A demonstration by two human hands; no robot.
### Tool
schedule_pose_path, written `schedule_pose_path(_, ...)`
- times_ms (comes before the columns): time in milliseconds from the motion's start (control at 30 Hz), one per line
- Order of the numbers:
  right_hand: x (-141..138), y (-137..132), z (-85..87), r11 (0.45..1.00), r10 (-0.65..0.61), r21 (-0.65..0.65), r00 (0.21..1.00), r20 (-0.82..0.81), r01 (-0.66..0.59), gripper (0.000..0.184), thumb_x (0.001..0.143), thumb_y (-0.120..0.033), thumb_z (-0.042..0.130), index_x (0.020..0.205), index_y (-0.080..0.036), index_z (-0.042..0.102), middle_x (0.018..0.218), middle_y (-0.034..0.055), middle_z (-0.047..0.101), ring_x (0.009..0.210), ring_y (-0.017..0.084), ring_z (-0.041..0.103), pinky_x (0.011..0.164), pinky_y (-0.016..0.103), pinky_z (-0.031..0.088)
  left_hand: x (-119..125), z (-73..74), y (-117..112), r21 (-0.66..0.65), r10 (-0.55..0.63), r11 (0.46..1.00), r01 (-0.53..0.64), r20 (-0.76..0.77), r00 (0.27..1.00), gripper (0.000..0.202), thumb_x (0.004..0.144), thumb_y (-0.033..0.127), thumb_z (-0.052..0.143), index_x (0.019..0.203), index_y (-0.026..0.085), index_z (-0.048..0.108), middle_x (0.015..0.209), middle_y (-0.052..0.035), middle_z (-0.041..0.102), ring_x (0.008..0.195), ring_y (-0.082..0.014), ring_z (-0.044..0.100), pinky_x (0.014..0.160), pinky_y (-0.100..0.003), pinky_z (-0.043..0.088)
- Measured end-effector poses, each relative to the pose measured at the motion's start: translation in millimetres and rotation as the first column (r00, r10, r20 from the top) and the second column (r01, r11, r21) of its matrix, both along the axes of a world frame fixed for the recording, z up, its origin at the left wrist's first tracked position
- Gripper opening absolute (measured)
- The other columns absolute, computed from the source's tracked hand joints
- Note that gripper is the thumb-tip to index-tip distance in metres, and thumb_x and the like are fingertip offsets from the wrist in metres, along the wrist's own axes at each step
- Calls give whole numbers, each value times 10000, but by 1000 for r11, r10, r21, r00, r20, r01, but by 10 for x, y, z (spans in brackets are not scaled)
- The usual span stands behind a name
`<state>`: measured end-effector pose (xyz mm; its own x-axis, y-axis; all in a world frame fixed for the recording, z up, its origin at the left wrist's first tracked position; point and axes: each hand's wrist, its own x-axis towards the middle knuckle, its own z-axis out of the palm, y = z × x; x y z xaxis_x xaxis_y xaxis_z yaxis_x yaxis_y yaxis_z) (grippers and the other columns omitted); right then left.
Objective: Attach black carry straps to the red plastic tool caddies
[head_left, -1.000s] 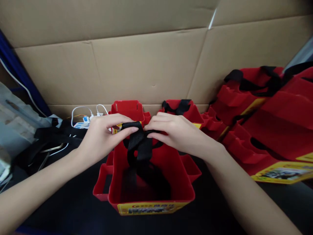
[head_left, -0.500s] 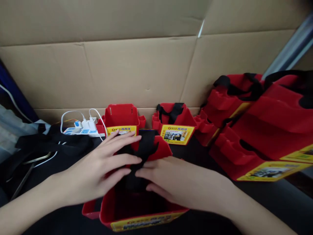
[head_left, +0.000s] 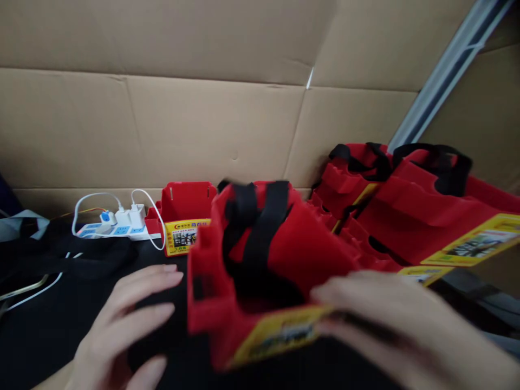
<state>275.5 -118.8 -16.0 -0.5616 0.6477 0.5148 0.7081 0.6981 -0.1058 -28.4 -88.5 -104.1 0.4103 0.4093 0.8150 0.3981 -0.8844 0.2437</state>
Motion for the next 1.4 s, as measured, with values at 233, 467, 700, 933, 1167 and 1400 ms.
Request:
schedule_pose_path(233, 474, 929, 663, 979, -191, 65, 979, -67, 195, 299, 748, -382, 614, 968, -180, 609, 930, 45, 669, 771, 182, 628, 693, 286, 512, 245, -437, 284, -341, -80, 937, -77, -425, 902, 604, 852, 239, 450, 1395, 264, 186, 1452, -59, 283, 1328, -249, 270, 1063, -495, 321)
schedule_pose_path(467, 774, 1776, 531, 983, -150, -112, 987, -59, 143, 351, 710, -390, 627, 988, -178, 596, 1004, 44, 666, 897, 222, 626, 789, 340, 510, 242, -691, 413, -448, -224, 893, -30, -503, 835, 712, 850, 334, 483, 1422, 284, 61, 1471, -43, 227, 1334, -246, 253, 1067, -510, 295)
schedule_pose_path(700, 827, 1803, 604, 954, -199, -231, 980, -17, 190, 387, 727, -407, 604, 1028, -164, 589, 975, 50, 665, 838, 215, 637, 760, 354, 532, 249, -644, 413, -469, -253, 883, -22, -515, 819, 711, 855, 337, 474, 1423, 273, 52, 1465, -46, 243, 1330, -234, 267, 1078, -508, 276)
schedule_pose_path(933, 748, 1744, 640, 955, -253, -139, 965, 75, 261, 342, 745, -375, 583, 1029, -185, 588, 942, 42, 669, 812, 218, 641, 733, 342, 530, 258, -650, 409, -462, -244, 886, -33, -527, 814, 693, 862, 350, 464, 1422, 274, 63, 1455, -43, 275, 1321, -224, 289, 1079, -494, 288)
schedule_pose_path(1167, 801, 1795, 529, 948, -117, -277, 982, 149, 155, 340, 797, -379, 523, 1055, -166, 587, 953, 38, 664, 803, 177, 640, 728, 301, 519, 269, -639, 406, -440, -233, 898, -32, -535, 812, 671, 869, 362, 450, 1422, 265, 82, 1440, -63, 306, 1303, -234, 326, 1062, -503, 309)
schedule_pose_path(1400, 813, 1876, 607, 849, -43, -500, 965, 261, 173, 359, 768, -425, 550, 1023, -191, 648, 991, 35, 680, 849, 203, 642, 761, 316, 504, 267, -640, 411, -443, -236, 896, -28, -529, 815, 674, 868, 354, 452, 1422, 265, 78, 1437, -66, 314, 1301, -233, 331, 1070, -505, 294)
